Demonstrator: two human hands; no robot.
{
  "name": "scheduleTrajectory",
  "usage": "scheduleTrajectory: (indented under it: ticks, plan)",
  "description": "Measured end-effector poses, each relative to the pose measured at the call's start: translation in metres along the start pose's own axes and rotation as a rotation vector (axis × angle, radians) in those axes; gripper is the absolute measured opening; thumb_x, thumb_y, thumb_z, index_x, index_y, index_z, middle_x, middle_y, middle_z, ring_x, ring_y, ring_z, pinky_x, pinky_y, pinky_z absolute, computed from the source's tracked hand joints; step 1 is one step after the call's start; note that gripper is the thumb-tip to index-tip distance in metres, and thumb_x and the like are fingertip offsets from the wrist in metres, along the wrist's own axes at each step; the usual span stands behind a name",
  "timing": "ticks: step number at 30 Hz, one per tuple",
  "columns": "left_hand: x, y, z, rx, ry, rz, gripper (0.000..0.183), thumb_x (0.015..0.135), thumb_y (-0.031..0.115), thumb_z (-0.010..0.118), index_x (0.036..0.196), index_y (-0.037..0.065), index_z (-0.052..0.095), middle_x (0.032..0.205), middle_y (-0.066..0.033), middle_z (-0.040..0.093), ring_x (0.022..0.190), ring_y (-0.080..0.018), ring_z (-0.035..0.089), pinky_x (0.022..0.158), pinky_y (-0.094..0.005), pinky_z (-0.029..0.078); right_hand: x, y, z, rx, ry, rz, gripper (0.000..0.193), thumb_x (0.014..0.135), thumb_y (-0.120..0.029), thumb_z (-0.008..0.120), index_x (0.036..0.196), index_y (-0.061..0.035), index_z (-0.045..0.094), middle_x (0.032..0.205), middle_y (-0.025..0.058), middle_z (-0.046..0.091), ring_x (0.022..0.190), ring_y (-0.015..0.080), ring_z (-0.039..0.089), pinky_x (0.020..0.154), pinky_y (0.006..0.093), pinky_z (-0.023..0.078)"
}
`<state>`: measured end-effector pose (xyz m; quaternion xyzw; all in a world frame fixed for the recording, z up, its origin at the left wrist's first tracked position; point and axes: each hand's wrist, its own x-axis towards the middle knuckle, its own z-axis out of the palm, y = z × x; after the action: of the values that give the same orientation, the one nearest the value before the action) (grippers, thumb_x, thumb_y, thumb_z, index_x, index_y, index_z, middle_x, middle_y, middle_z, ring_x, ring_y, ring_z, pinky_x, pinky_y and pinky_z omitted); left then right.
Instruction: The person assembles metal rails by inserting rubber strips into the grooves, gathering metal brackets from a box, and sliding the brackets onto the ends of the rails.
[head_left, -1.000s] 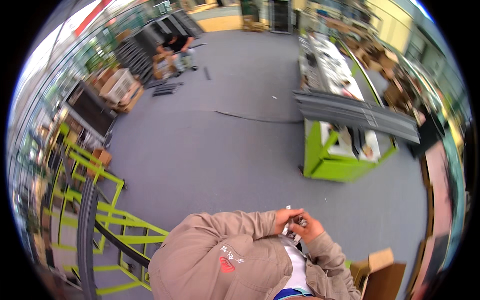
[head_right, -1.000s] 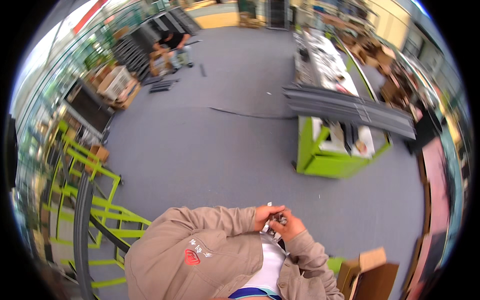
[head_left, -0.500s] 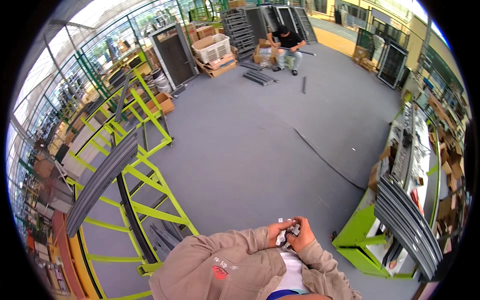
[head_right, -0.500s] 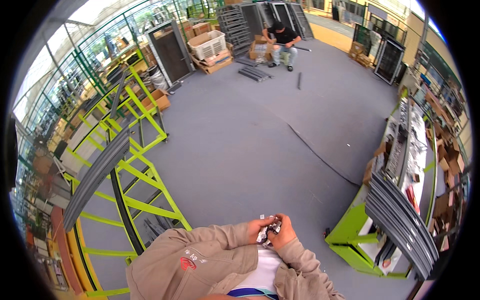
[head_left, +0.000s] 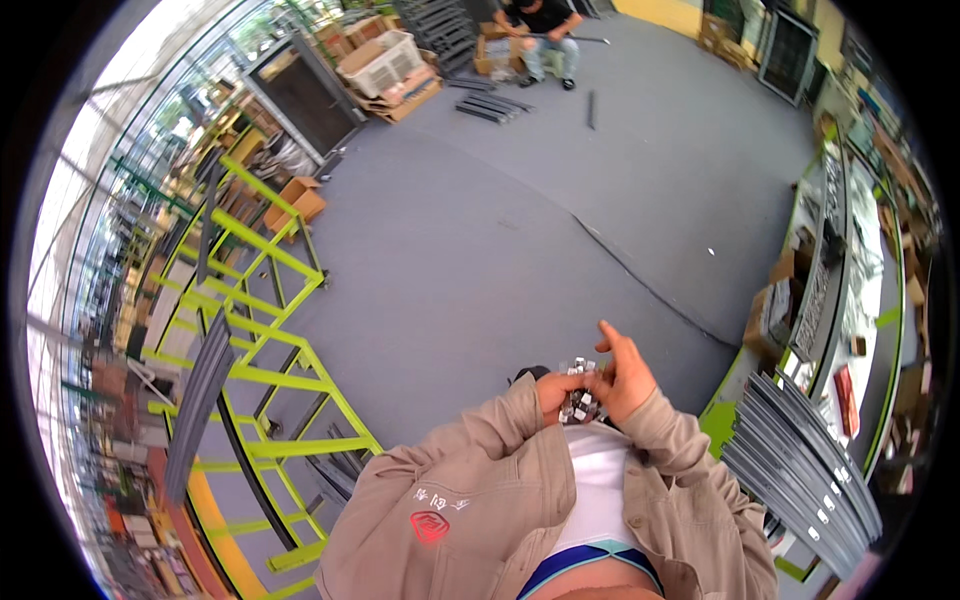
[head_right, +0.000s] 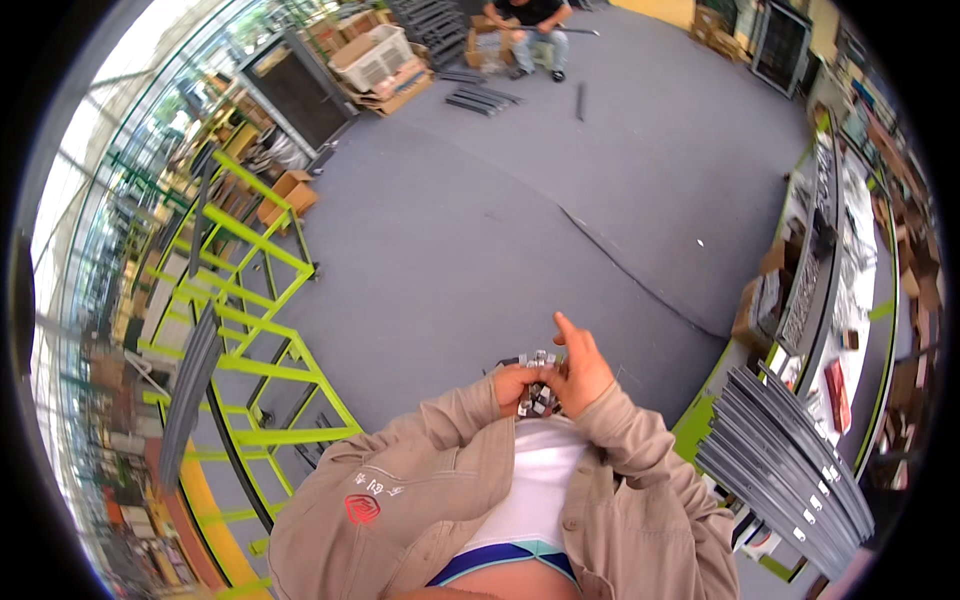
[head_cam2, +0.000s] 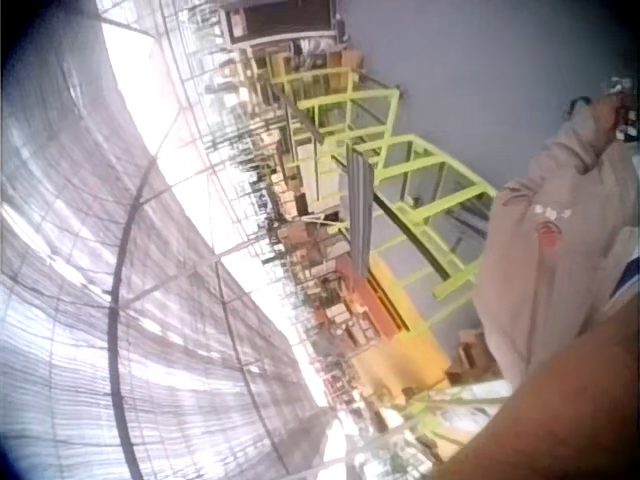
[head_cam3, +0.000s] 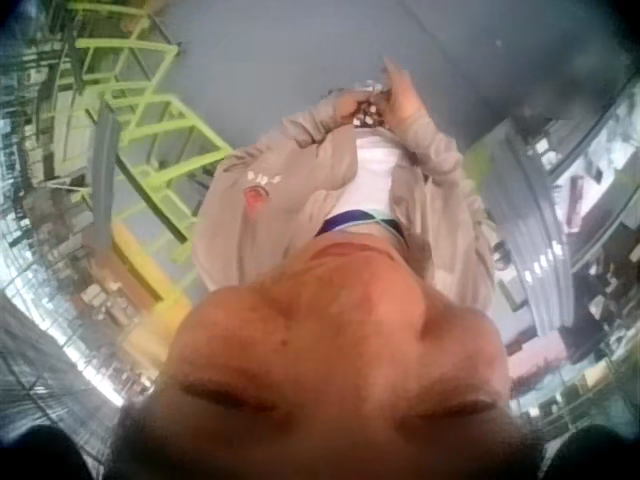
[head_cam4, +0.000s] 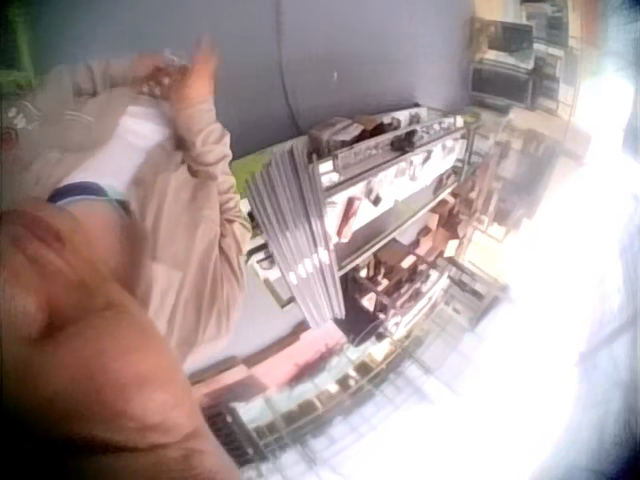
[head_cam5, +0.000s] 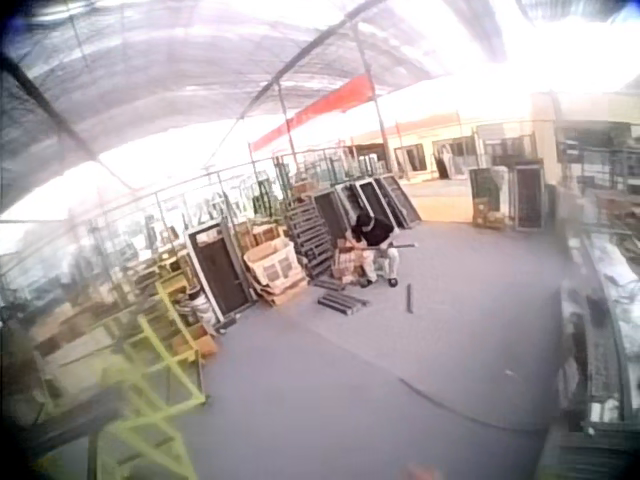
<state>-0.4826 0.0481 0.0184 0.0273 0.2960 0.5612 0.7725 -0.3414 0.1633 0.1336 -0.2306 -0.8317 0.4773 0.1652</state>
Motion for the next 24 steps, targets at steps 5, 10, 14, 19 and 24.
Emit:
scheduleTrajectory:
  ticks: [5,10,14,19,24]
  plan:
    - [0.093,0.073,0.043,0.186,-0.039,-0.088,0.015,0.09,0.008,0.064,0.103,0.002,0.061,0.084,-0.0107,0.065,0.071,-0.022,0.065,0.058,-0.0358,0.056,0.066,0.063,-0.088,0.231,0.365,0.218,0.058,0.081,0.0,0.069,0.135,-0.0046,0.051,0.091,0.0053,0.063,0.075,0.0109,0.058,0.071,0.0277,0.052]
    - [0.192,0.147,0.071,0.166,-0.246,-0.433,0.039,0.084,0.002,0.064,0.121,0.006,0.052,0.093,-0.0102,0.056,0.083,-0.0219,0.056,0.053,-0.0325,0.053,0.096,0.086,-0.164,0.551,0.575,0.37,0.05,0.085,0.001,0.069,0.132,-0.0032,0.052,0.098,0.0011,0.058,0.084,0.007,0.055,0.07,0.023,0.049]
    - [0.271,0.211,0.091,0.095,-0.304,-0.786,0.038,0.083,0.0,0.062,0.12,0.009,0.055,0.095,-0.008,0.053,0.082,-0.0195,0.051,0.052,-0.0311,0.05,0.077,0.108,-0.19,0.443,0.631,0.451,0.039,0.089,-0.003,0.067,0.126,-0.0027,0.057,0.093,0.0014,0.06,0.086,0.0085,0.057,0.075,0.0262,0.049]
    - [0.354,0.218,0.149,0.06,-0.38,-0.943,0.037,0.085,0.003,0.062,0.12,0.012,0.057,0.096,-0.0035,0.051,0.085,-0.0157,0.05,0.053,-0.0303,0.05,0.077,0.121,-0.151,0.812,0.699,0.656,0.033,0.098,-0.024,0.059,0.123,-0.0023,0.061,0.093,0.0035,0.065,0.085,0.0105,0.057,0.076,0.0277,0.048]
    - [0.411,0.145,0.214,0.361,-0.471,-1.139,0.039,0.081,0.0,0.064,0.118,0.011,0.057,0.102,-0.0061,0.053,0.091,-0.0166,0.053,0.054,-0.0287,0.051,0.058,0.134,-0.154,0.614,1.177,0.698,0.029,0.094,-0.026,0.065,0.112,-0.0031,0.066,0.089,0.0085,0.07,0.079,0.015,0.064,0.071,0.0303,0.051]
